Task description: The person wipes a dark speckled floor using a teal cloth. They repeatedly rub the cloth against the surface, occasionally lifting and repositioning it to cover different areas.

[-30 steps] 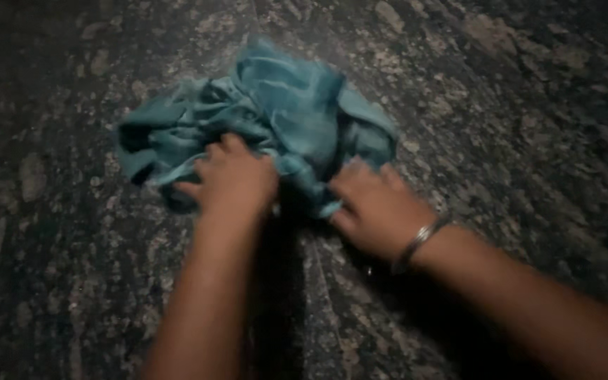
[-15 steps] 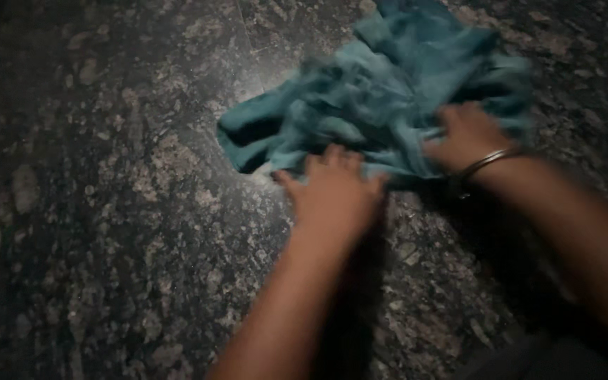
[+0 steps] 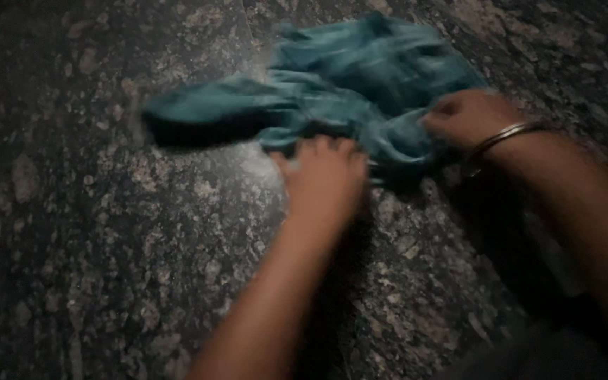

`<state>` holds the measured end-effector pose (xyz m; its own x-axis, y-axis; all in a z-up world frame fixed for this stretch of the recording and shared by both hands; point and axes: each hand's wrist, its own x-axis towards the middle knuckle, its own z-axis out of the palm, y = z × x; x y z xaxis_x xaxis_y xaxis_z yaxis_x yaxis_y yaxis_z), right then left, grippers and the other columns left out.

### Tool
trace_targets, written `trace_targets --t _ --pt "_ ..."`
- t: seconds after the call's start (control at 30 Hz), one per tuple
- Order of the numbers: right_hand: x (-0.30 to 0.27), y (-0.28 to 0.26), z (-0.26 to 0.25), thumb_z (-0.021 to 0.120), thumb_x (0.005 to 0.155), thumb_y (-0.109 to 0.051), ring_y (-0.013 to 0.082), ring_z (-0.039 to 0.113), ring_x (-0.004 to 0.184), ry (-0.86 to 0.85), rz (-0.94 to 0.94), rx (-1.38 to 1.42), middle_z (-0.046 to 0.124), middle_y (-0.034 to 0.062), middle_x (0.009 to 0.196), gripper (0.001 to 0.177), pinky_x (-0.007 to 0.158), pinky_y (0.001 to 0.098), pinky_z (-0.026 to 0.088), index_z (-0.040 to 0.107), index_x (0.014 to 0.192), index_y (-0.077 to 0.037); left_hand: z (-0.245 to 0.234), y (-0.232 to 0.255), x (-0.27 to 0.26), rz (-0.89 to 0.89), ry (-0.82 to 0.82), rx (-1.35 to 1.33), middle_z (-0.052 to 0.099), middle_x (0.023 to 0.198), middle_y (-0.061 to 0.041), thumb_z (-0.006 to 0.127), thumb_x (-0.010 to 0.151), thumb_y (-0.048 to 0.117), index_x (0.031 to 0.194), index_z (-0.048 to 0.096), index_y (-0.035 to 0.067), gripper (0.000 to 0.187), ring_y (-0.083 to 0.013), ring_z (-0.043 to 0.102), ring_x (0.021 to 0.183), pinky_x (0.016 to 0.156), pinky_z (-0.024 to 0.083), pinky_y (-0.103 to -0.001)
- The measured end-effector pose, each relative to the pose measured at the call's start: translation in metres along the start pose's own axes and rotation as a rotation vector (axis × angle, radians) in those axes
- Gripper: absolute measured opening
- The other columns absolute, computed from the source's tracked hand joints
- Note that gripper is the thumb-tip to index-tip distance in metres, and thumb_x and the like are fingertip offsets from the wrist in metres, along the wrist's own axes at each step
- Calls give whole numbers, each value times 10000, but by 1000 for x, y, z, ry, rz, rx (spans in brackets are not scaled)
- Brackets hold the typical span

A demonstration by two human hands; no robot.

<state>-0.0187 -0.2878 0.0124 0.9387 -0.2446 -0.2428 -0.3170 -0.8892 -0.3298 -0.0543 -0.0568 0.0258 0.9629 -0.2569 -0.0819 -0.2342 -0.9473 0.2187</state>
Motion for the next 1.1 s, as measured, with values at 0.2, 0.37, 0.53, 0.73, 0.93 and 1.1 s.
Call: trace_targets --t 0.2,0.37,0.53,0.73,0.93,1.1 --pt "34 82 -19 848 808 -323 370 709 895 344 4 -102 690 270 1153 748 743 497 587 578 1427 0 23 45 -24 255 30 -144 547 1433 -89 496 980 454 1194 678 187 387 -360 416 1422 1118 74 -849" --pt "-13 -20 31 792 748 -302 387 594 1251 -105 -259 -320 558 245 1422 731 1013 480 535 567 1394 -45 -18 -10 3 -20 -88 82 487 1459 -95 419 1008 341 1301 613 232 367 -383 384 1391 1001 79 -903" --pt "-81 -91 62 658 883 -533 414 193 1506 -199 -553 -175 241 187 1642 765 1144 584 244 406 1535 -223 -37 -96 14 -454 -78 160 622 1361 -176 448 1045 586 1295 642 77 599 -365 532 1332 1183 75 -748" --pt "-32 -50 22 673 838 -533 366 260 1509 29 -103 -286 288 142 1643 774 1147 639 282 439 1523 -260 -4 -56 16 -102 216 -55 654 1209 -233 657 855 256 1247 596 28 458 -422 603 1165 1022 384 -599" --pt "2 29 -14 703 832 -664 490 408 1359 125 229 -223 366 275 1554 941 1059 612 393 449 1516 -70 25 45 -16 347 176 -215 679 1062 -157 644 815 114 1163 680 167 354 -378 636 1058 998 446 -583" --pt "-29 -40 15 578 994 -467 462 626 1208 -94 52 -95 575 321 1395 648 1035 498 508 578 1411 29 -4 -9 3 119 203 -110 653 1193 -156 671 818 178 1159 695 118 347 -380 612 1131 930 454 -599"
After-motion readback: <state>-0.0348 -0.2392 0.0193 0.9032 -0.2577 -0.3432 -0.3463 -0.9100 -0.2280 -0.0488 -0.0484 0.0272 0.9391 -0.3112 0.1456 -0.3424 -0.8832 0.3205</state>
